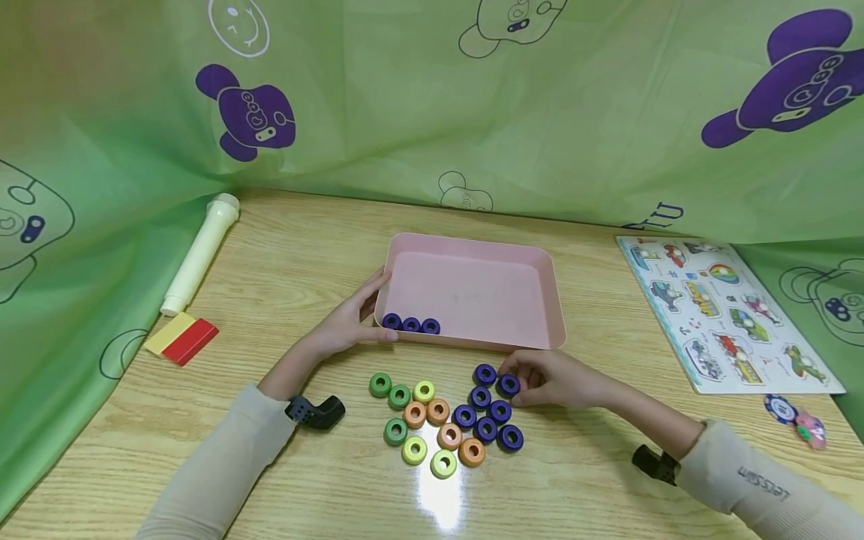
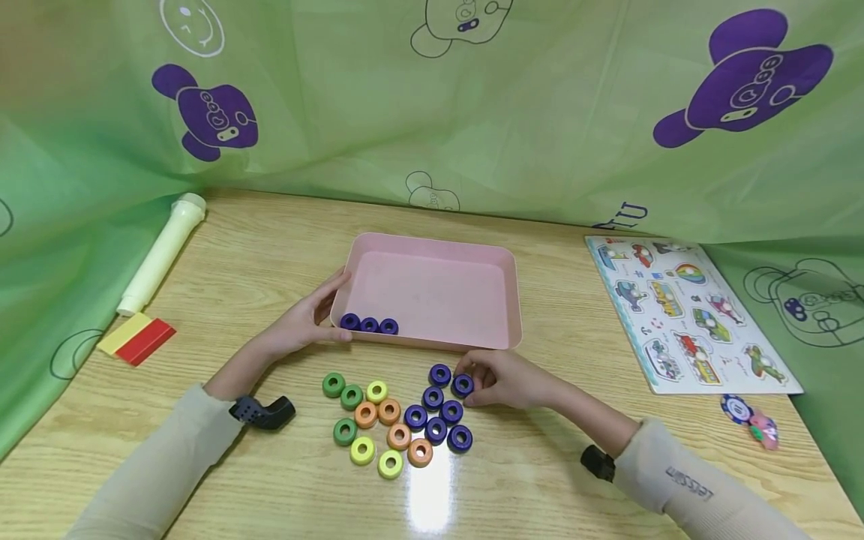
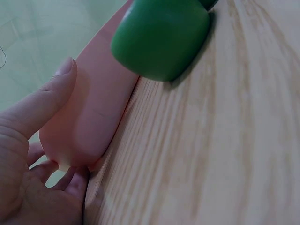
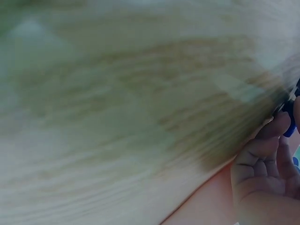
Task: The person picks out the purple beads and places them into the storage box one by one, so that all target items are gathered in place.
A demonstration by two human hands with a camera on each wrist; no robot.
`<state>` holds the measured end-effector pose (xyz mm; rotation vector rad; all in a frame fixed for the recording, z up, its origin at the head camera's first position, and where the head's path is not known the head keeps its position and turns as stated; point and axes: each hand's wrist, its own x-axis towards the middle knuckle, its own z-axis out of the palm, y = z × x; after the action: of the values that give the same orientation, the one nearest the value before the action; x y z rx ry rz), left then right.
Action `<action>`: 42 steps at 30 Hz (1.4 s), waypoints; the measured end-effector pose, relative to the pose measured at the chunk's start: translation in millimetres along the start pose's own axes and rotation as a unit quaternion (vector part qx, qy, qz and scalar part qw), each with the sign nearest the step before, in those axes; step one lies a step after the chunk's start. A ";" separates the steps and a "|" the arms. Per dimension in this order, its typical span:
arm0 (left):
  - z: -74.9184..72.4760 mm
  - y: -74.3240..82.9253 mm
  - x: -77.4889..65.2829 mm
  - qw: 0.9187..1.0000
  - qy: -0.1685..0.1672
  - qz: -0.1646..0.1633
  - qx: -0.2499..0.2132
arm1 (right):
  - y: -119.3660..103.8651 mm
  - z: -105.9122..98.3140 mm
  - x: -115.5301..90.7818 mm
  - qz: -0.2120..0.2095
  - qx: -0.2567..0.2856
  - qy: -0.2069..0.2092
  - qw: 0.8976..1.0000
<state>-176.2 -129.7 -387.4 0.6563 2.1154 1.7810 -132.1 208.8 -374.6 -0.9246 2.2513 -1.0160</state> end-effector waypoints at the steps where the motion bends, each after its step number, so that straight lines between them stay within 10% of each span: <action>1: 0.6 1.9 -0.5 1.000 -0.001 0.000 -0.001 | -0.9 -0.3 -0.6 -0.003 -0.001 0.002 1.000; 12: -4.1 -23.2 3.1 1.000 0.001 0.008 0.013 | -13.4 -5.7 -3.9 -0.033 -0.009 0.020 0.999; 20: -3.5 -12.5 1.5 1.000 -0.004 0.012 0.010 | -29.8 -18.4 4.0 -0.048 -0.021 0.043 0.998; 26: -0.2 4.6 -1.6 1.000 -0.001 0.007 0.005 | -39.3 -28.5 20.1 -0.059 0.004 0.057 0.997; 42: -3.9 -13.9 3.5 1.000 0.001 0.009 0.007 | -21.9 -32.6 70.4 -0.014 -0.048 0.102 0.994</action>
<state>-183.3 -133.0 -400.1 0.6794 2.1315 1.7786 -191.0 159.9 -349.0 -0.9301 2.4819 -1.0651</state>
